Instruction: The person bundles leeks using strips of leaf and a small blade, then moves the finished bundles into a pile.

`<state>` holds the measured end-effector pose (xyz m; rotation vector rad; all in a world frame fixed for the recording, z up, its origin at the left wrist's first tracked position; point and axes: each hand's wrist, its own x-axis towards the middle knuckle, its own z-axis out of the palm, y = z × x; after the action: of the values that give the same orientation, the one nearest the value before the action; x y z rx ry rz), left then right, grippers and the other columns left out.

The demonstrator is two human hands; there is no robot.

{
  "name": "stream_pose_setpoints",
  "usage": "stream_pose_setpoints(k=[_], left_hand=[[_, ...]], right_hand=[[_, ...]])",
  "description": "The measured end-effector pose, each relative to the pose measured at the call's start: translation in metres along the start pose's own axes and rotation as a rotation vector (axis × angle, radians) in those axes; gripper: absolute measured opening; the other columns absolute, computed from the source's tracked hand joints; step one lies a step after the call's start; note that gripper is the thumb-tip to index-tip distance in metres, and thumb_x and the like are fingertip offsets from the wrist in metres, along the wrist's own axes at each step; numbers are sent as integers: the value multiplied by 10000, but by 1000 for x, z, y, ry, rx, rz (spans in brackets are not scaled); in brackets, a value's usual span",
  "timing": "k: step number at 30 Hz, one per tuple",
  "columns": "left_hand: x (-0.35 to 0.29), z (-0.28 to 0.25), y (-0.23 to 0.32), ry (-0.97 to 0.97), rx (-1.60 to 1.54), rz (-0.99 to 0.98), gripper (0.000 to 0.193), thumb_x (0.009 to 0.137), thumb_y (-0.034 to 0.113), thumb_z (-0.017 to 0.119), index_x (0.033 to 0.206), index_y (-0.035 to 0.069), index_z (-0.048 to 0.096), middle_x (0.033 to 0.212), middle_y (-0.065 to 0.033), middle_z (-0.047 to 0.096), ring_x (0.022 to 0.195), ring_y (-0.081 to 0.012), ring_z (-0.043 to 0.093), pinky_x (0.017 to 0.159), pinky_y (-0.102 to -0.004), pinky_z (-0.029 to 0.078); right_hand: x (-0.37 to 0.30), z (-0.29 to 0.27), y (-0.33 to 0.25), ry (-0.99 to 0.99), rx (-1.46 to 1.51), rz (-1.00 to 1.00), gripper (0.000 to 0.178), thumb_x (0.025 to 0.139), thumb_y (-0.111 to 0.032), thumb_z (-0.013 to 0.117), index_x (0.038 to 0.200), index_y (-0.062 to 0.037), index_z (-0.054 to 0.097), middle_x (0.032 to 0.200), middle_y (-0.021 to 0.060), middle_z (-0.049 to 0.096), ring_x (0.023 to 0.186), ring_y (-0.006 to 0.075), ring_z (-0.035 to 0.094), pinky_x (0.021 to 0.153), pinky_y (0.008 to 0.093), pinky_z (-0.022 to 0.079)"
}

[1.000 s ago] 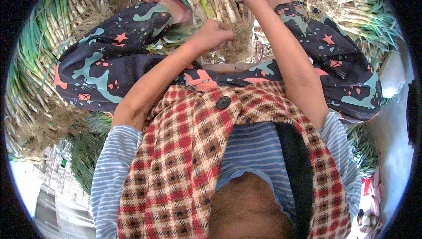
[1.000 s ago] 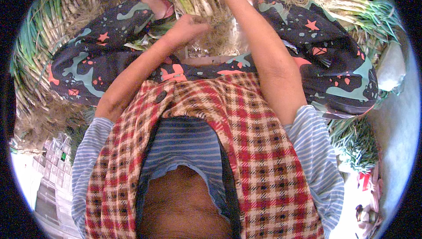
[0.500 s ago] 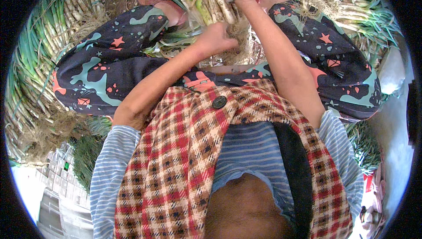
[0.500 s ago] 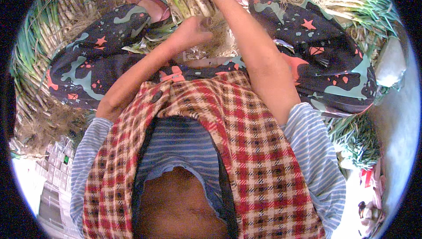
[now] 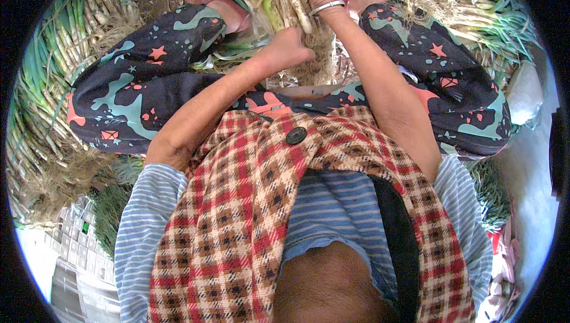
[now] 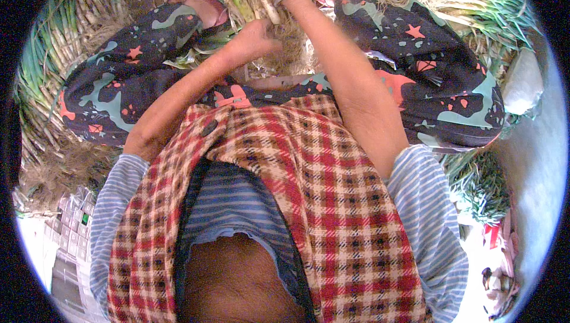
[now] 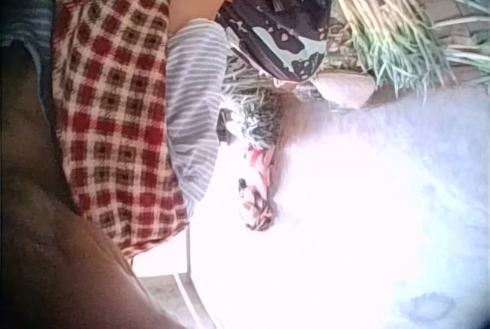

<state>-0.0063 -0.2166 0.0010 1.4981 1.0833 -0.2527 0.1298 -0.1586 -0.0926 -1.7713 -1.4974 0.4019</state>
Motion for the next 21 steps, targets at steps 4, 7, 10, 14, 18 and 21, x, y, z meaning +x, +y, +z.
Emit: stream_pose_setpoints(k=[4, 7, 10, 14, 18, 21], left_hand=[[-4, 9, -6, 53, 3, 17, 459, 644, 224, 637, 976, -84, 561, 731, -195, 621, 683, -242, 617, 648, -360, 491], [-13, 17, -7, 134, 183, 182, 415, 670, 216, 618, 972, -57, 539, 692, -237, 603, 657, -341, 623, 623, -416, 495], [-21, 17, 11, 133, 355, 166, 346, 696, 198, 597, 936, -34, 506, 652, -259, 578, 641, -419, 593, 607, -473, 489], [-22, 19, 9, 162, 437, 199, 292, 707, 182, 587, 880, -31, 488, 626, -257, 570, 629, -435, 580, 588, -490, 486], [-4, 22, -5, 231, 387, 214, 277, 707, 171, 591, 871, -49, 551, 679, -255, 589, 651, -373, 609, 598, -438, 491], [-1, 14, -7, 237, 69, 77, 268, 711, 164, 594, 860, -58, 595, 717, -195, 619, 660, -262, 617, 613, -372, 487]], right_hand=[[7, -14, -18, -18, 389, 358, 175, 823, -163, 509, 775, -6, 568, 638, 139, 537, 623, 278, 551, 541, 404, 407], [5, -40, -36, -122, 801, 667, 148, 758, -165, 596, 716, -25, 581, 521, 24, 496, 442, 135, 474, 419, 308, 362], [18, -54, -40, -47, 915, 884, 109, 711, -129, 628, 673, -42, 574, 497, 6, 477, 370, 102, 414, 375, 271, 310], [29, -49, -17, 166, 618, 420, 201, 733, -194, 597, 688, 0, 626, 557, 40, 542, 483, 134, 490, 470, 295, 385], [42, -56, -22, 193, 617, 373, 234, 749, -217, 571, 759, -3, 665, 625, 82, 601, 564, 146, 524, 545, 294, 415], [36, -42, -22, 340, 495, 212, 220, 746, -209, 584, 772, -6, 666, 625, 52, 583, 575, 118, 502, 556, 277, 404]])
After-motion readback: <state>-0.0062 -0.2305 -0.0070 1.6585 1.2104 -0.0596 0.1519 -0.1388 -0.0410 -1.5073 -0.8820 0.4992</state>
